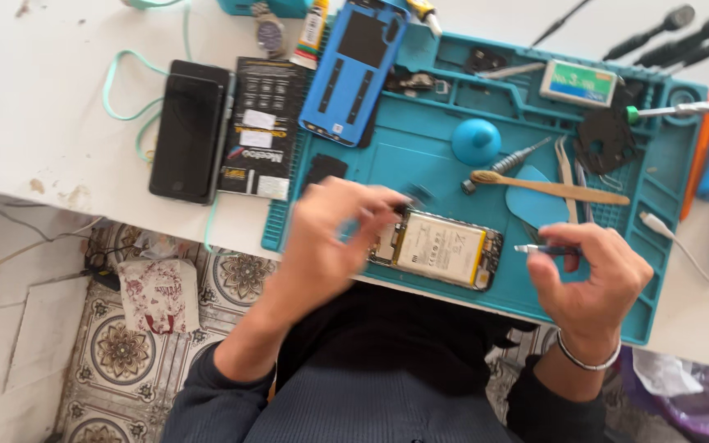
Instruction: The person repairs a disassembled smartphone on a repair mat. They pry at the phone's internals with a spudger, position the battery, and use a precision screwdriver to unscrew and tighten screws on the phone body, working on the battery compartment throughout.
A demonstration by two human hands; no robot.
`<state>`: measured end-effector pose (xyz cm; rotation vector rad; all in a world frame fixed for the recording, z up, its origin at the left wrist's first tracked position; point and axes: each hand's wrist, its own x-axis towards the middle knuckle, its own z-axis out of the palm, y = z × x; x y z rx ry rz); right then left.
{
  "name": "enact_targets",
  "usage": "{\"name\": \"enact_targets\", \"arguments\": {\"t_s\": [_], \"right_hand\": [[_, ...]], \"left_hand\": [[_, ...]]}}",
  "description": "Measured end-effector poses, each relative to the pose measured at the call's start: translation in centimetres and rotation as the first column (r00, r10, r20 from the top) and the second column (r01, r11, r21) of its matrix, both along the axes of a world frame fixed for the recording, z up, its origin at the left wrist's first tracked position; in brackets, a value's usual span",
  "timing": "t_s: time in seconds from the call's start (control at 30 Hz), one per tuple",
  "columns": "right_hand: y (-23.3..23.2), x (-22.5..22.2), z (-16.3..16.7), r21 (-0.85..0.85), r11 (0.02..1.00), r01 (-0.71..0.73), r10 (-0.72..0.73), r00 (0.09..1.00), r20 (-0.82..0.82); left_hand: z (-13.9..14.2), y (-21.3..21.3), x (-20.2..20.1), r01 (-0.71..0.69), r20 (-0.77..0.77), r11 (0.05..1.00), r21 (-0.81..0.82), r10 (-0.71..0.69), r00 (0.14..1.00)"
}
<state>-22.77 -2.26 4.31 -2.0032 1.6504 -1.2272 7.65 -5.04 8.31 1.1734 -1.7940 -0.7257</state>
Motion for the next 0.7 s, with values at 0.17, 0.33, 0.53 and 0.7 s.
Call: {"name": "enact_targets", "arguments": {"t_s": [0.17,0.33,0.53,0.7], "right_hand": [[-0.2,-0.4,0.6,-0.111,0.981,-0.16,0.168,0.983,0.073],[-0.8,0.0,1.0,-0.049,0.983,-0.179,0.176,0.983,-0.048],[-0.8,-0.2,0.8,0.033,0.987,-0.154,0.152,0.987,0.049],[-0.7,-0.3,0.5,0.028,0.991,-0.128,0.125,0.99,0.07]], "left_hand": [[-1.2,-0.2,-6.7,0.222,0.123,0.967,-0.129,-0.207,0.971],[-2.0,-1.0,-9.2,0.149,-0.014,0.985,-0.089,-0.151,0.988],[-2.5,-0.6,-8.1,0.204,-0.007,0.971,0.128,-0.205,0.979],[-2.7,0.3,-8.5,0.32,0.132,0.947,0.019,-0.32,0.938]]}}
